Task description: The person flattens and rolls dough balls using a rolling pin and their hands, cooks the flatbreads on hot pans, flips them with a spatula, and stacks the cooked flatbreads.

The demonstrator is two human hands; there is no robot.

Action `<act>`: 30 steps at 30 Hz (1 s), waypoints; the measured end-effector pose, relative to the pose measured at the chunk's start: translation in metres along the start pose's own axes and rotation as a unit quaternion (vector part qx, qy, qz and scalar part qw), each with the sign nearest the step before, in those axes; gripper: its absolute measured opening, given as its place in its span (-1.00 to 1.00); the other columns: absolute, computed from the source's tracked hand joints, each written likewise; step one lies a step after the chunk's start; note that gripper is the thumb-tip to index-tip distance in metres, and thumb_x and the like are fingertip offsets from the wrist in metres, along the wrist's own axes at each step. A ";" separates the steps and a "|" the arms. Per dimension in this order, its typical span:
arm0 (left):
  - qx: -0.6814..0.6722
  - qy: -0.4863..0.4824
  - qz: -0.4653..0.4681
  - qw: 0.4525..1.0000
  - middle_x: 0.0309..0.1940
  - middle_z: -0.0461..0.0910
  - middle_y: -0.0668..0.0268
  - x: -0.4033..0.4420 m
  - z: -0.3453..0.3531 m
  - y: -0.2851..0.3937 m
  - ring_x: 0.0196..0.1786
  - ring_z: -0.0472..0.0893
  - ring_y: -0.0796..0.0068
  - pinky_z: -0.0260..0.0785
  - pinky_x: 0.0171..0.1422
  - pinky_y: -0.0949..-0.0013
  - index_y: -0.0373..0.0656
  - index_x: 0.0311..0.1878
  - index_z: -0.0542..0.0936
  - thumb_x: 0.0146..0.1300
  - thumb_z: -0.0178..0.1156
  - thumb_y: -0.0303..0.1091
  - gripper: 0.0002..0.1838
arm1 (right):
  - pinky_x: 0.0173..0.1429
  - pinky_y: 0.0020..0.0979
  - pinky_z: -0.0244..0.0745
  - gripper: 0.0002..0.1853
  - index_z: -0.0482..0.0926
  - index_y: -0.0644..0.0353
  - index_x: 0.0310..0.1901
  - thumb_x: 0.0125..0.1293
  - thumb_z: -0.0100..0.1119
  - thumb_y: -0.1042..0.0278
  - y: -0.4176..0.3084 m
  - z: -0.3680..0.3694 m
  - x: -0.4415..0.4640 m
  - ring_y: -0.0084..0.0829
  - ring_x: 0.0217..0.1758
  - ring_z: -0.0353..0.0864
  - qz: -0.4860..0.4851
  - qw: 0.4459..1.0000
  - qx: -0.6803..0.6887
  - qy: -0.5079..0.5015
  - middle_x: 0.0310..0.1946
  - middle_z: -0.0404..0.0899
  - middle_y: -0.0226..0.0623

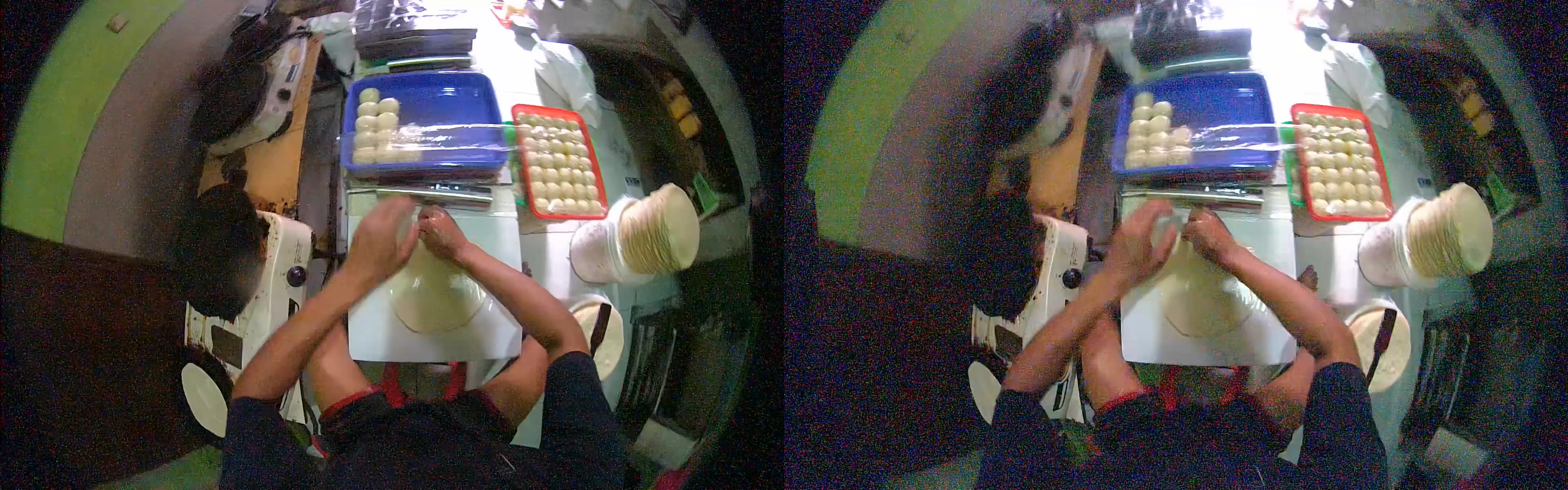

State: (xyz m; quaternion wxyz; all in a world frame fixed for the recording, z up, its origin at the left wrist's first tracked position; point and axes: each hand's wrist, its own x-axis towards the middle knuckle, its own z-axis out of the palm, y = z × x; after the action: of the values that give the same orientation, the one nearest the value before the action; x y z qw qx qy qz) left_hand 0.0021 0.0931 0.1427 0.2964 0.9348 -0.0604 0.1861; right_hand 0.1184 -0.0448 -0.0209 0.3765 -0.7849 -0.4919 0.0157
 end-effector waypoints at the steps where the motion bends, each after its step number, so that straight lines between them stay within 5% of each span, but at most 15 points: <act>1: -0.005 -0.034 -0.037 0.999 0.03 0.58 -0.04 -0.027 0.013 -0.015 0.11 0.60 -0.08 0.45 0.27 0.09 -0.28 0.10 0.49 0.28 0.25 -0.35 -0.63 | 0.01 -0.12 0.50 -0.92 0.68 0.14 -0.49 0.09 0.22 0.42 0.006 0.006 0.000 -0.07 -0.07 0.60 -0.027 1.000 0.013 0.007 -0.31 0.63 -0.16; 5: 0.026 0.024 -0.151 0.988 0.25 0.45 -0.11 -0.089 0.074 -0.063 0.33 0.38 -0.25 0.22 0.43 -0.12 -0.26 0.16 0.54 0.26 0.27 -0.38 -0.59 | 0.04 -0.14 0.49 -0.79 0.57 0.16 -0.18 0.10 0.21 0.45 0.008 -0.004 0.001 -0.08 -0.04 0.59 -0.204 0.977 -0.031 0.043 -0.25 0.60 -0.17; 6: 0.043 0.027 -0.149 0.988 0.28 0.44 -0.09 -0.090 0.079 -0.067 0.36 0.35 -0.26 0.19 0.45 -0.14 -0.21 0.16 0.58 0.25 0.29 -0.37 -0.60 | 0.07 -0.10 0.49 -0.78 0.52 0.21 -0.04 0.30 0.20 0.46 0.017 -0.010 0.000 -0.03 -0.02 0.59 -0.206 0.976 0.042 -0.062 -0.20 0.62 -0.09; 9: 0.068 0.013 -0.128 0.989 0.37 0.40 -0.02 -0.097 0.087 -0.075 0.44 0.28 -0.27 0.12 0.51 -0.19 -0.08 0.11 0.66 0.21 0.35 -0.34 -0.63 | 0.06 -0.07 0.50 -0.81 0.51 0.26 -0.03 0.38 0.17 0.44 0.027 -0.025 0.006 0.01 -0.01 0.60 -0.100 0.959 0.063 -0.259 -0.15 0.62 -0.03; 11: 0.053 -0.023 -0.085 0.995 0.40 0.38 0.03 -0.103 0.087 -0.082 0.48 0.25 -0.26 0.09 0.52 -0.20 -0.02 0.05 0.71 0.19 0.38 -0.32 -0.67 | 0.05 -0.03 0.54 -0.62 0.60 0.23 -0.03 0.31 0.29 0.09 0.022 -0.049 0.023 0.01 -0.06 0.64 0.059 0.913 0.131 -0.383 -0.21 0.64 0.00; 13: 0.013 -0.029 -0.093 0.995 0.41 0.42 0.09 -0.108 0.092 -0.072 0.51 0.26 -0.20 0.07 0.55 -0.19 -0.12 -0.08 0.70 0.20 0.38 -0.35 -0.77 | 0.07 -0.06 0.55 -0.52 0.65 0.22 -0.03 0.24 0.37 -0.05 0.020 -0.071 0.039 -0.02 -0.03 0.65 -0.081 0.884 -0.024 -0.459 -0.21 0.65 0.04; 14: 0.008 -0.040 -0.089 0.995 0.39 0.45 0.10 -0.110 0.095 -0.066 0.51 0.27 -0.16 0.06 0.56 -0.19 -0.12 -0.10 0.69 0.21 0.37 -0.35 -0.80 | 0.13 -0.11 0.54 -0.46 0.70 0.21 -0.03 0.17 0.45 -0.12 0.011 -0.079 0.054 -0.08 0.04 0.67 -0.073 0.814 -0.100 -0.568 -0.10 0.69 0.00; 15: 0.002 -0.051 -0.085 0.995 0.37 0.48 0.11 -0.113 0.097 -0.059 0.52 0.29 -0.12 0.05 0.57 -0.19 -0.13 -0.11 0.68 0.23 0.36 -0.35 -0.82 | 0.20 -0.14 0.51 -0.42 0.67 0.25 0.02 0.16 0.47 -0.09 0.016 -0.081 0.056 -0.12 0.09 0.64 -0.072 0.815 0.021 -0.575 -0.04 0.68 -0.05; 17: -0.108 -0.022 -0.117 0.987 0.12 0.65 0.10 -0.122 0.110 -0.046 0.27 0.59 0.12 0.28 0.43 0.02 -0.16 -0.07 0.59 0.43 0.21 -0.35 -0.87 | 0.33 -0.20 0.45 -0.33 0.62 0.33 0.13 0.14 0.51 -0.04 0.033 -0.082 0.051 -0.20 0.21 0.58 -0.065 0.781 0.260 -0.565 0.10 0.66 -0.14; 18: -0.149 -0.036 -0.256 0.954 -0.02 0.65 0.07 -0.114 0.102 -0.027 0.10 0.61 0.21 0.34 0.30 0.11 -0.18 -0.07 0.57 0.48 0.15 -0.28 -0.84 | 0.36 -0.28 0.40 -0.23 0.47 0.26 0.34 0.20 0.49 0.00 0.042 -0.077 0.047 -0.35 0.28 0.50 0.103 0.675 0.331 -0.652 0.27 0.54 -0.21; 19: -0.188 -0.048 -0.389 0.901 -0.16 0.64 0.05 -0.106 0.092 -0.009 -0.07 0.64 0.31 0.40 0.17 0.20 -0.19 -0.08 0.54 0.54 0.08 -0.22 -0.78 | 0.32 -0.30 0.43 -0.25 0.43 0.24 0.36 0.23 0.47 0.03 0.048 -0.073 0.033 -0.38 0.25 0.51 0.144 0.692 0.375 -0.600 0.23 0.56 -0.23; 21: -0.164 0.010 -0.318 0.934 -0.27 0.55 0.11 -0.118 0.112 -0.031 -0.18 0.52 0.44 0.37 0.03 0.25 -0.20 -0.07 0.51 0.59 -0.01 -0.12 -0.69 | 0.22 -0.34 0.50 -0.28 0.36 0.20 0.39 0.30 0.42 0.10 0.050 -0.070 0.001 -0.45 0.17 0.52 0.220 0.713 0.454 -0.487 0.14 0.59 -0.28; 22: -0.151 0.041 -0.281 0.947 -0.32 0.51 0.15 -0.125 0.122 -0.040 -0.23 0.46 0.50 0.36 -0.04 0.27 -0.21 -0.07 0.50 0.61 -0.05 -0.07 -0.65 | 0.22 -0.37 0.47 -0.09 0.05 0.14 0.57 0.32 0.40 0.17 0.049 -0.072 -0.002 -0.47 0.17 0.49 0.191 0.657 0.506 -0.526 0.23 0.52 -0.21; 26: -0.296 -0.099 -0.433 0.846 -0.22 0.51 0.36 -0.143 0.124 -0.038 -0.17 0.38 0.57 0.34 -0.13 0.36 -0.22 -0.02 0.48 0.60 -0.06 0.01 -0.58 | 0.40 -0.33 0.31 -0.06 -0.10 0.11 0.63 0.36 0.29 0.44 0.014 -0.102 -0.019 -0.42 0.32 0.40 0.208 0.686 0.439 -0.542 0.42 0.35 -0.13; 30: -0.499 -0.288 -0.527 0.625 -0.13 0.59 0.30 -0.143 0.081 -0.014 -0.22 0.55 0.53 0.45 -0.14 0.34 -0.22 0.16 0.51 0.54 0.02 -0.19 -0.67 | 0.47 -0.31 0.25 -0.07 -0.08 0.05 0.63 0.35 0.25 0.47 -0.031 -0.119 -0.014 -0.36 0.42 0.33 0.116 0.710 0.359 -0.595 0.53 0.22 -0.10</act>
State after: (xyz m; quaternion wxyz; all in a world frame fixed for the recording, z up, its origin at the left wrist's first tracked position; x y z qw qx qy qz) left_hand -0.1018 0.0578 0.0194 0.7324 0.5213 0.2770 -0.3392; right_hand 0.1343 -0.1167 0.0784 0.2543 -0.4700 -0.4764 0.6982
